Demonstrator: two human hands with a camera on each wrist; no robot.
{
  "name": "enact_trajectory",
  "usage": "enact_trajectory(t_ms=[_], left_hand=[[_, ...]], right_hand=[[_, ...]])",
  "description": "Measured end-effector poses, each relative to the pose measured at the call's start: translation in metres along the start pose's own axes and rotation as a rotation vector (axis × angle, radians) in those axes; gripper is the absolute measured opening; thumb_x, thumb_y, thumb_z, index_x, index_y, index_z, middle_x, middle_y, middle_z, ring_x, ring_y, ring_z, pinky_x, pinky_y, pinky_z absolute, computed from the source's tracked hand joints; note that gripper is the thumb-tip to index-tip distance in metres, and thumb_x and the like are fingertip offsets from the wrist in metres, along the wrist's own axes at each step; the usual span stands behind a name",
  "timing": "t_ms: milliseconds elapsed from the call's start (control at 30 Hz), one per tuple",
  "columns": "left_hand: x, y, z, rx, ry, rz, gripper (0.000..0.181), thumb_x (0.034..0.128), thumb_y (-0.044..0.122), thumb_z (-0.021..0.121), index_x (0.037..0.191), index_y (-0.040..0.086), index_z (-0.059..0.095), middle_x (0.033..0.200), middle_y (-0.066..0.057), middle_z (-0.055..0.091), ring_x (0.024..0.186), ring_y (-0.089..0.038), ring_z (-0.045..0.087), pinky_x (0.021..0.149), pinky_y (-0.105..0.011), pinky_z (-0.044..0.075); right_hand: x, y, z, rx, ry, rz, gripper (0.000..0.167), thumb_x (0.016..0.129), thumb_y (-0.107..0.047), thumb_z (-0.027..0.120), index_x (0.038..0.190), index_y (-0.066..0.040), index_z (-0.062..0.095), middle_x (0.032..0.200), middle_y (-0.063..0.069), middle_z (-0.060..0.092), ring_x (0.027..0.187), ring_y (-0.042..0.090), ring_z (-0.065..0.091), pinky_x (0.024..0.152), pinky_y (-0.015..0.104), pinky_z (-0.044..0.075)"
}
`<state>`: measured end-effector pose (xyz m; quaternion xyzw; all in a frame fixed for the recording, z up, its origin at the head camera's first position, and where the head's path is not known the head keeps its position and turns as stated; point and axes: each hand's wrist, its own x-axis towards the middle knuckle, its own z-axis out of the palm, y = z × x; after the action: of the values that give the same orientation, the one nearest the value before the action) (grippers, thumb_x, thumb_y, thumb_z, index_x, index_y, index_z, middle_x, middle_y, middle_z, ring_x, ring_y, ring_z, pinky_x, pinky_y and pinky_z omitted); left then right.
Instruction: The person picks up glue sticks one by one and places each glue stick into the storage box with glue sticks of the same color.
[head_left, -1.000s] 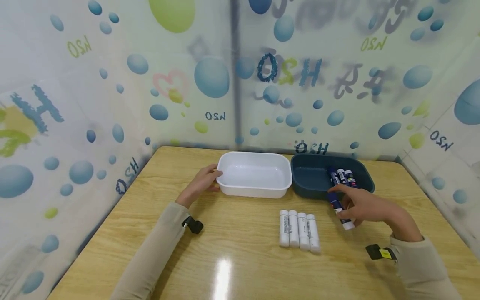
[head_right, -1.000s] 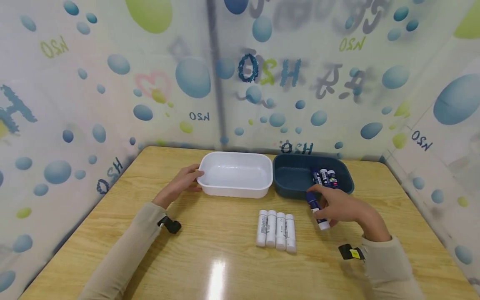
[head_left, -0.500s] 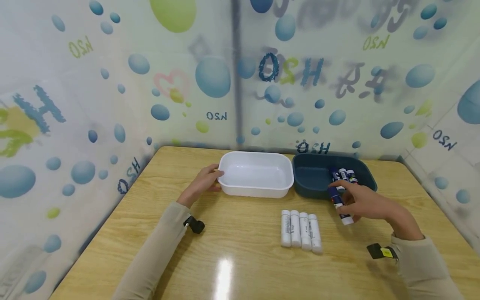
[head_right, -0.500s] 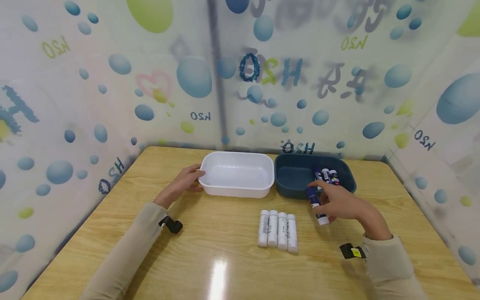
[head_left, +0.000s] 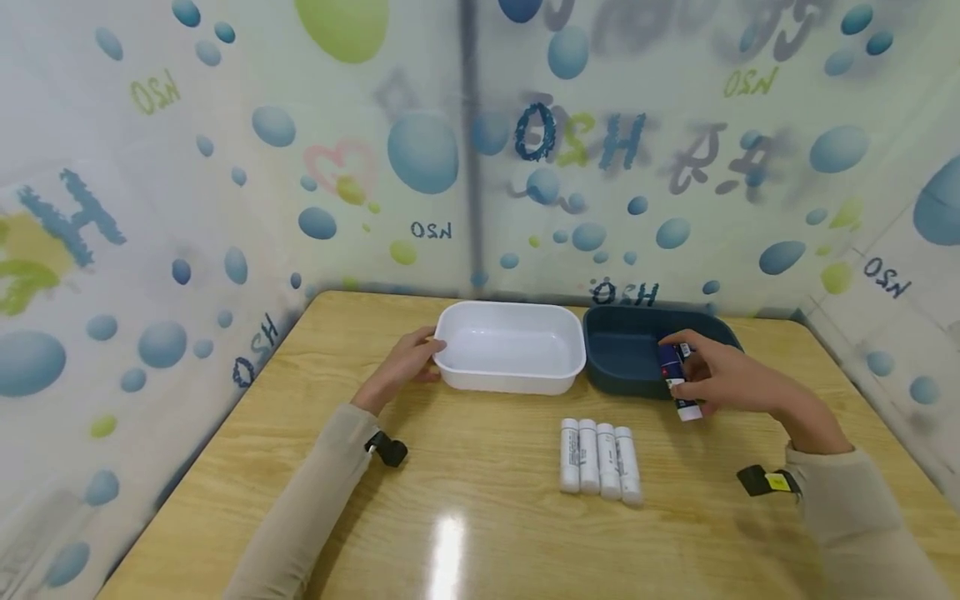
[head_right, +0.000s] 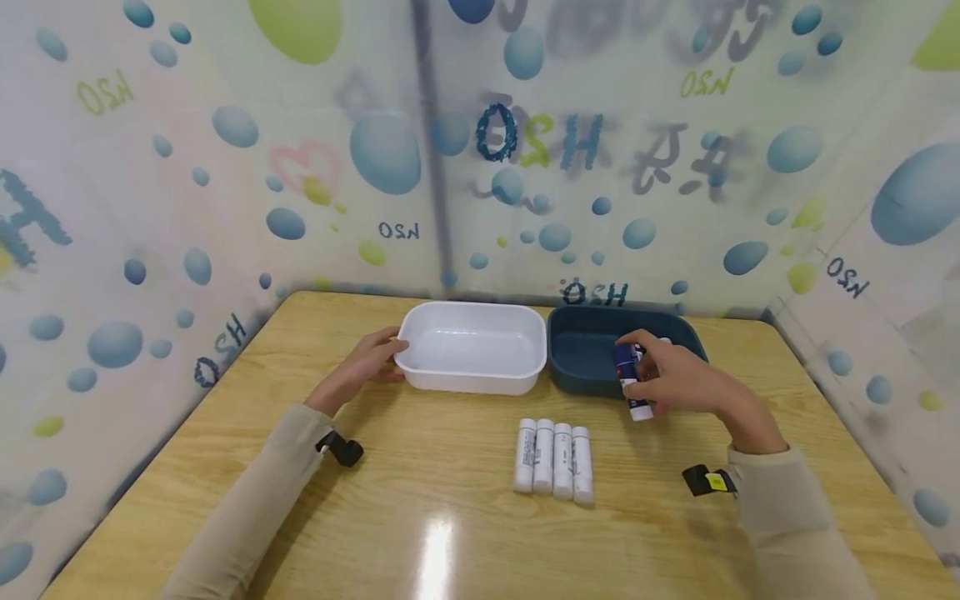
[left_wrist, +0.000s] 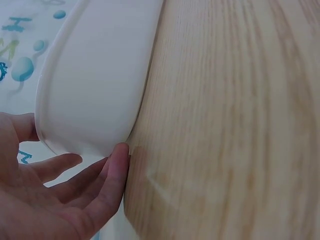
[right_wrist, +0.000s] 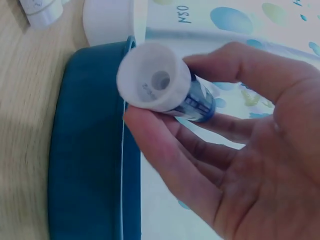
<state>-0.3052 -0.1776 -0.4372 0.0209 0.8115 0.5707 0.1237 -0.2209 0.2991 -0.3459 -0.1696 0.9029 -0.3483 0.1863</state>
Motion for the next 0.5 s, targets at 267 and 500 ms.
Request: enact_trajectory(t_ms=[267, 500], left_hand=[[0.000, 0.002, 0.000, -0.003, -0.001, 0.002, 0.052, 0.1074, 0.029, 0.052, 0.156, 0.011, 0.044, 0.127, -0.018, 0.061, 0.100, -0.020, 0.063, 0.085, -0.036, 0.065], [-0.001, 0.000, -0.001, 0.000, -0.002, 0.006, 0.053, 0.1073, 0.030, 0.052, 0.156, 0.011, 0.044, 0.128, -0.019, 0.061, 0.101, -0.020, 0.063, 0.085, -0.035, 0.065]], right_hand=[[0.013, -0.003, -0.019, -0.043, 0.031, 0.016, 0.075, 0.100, -0.015, 0.067, 0.158, -0.002, 0.020, 0.098, 0.016, 0.065, 0.074, 0.023, 0.067, 0.066, 0.040, 0.064], [0.029, 0.001, -0.038, -0.061, 0.056, 0.032, 0.074, 0.102, -0.013, 0.063, 0.156, 0.002, 0.014, 0.104, 0.023, 0.059, 0.082, 0.023, 0.066, 0.071, 0.041, 0.066]])
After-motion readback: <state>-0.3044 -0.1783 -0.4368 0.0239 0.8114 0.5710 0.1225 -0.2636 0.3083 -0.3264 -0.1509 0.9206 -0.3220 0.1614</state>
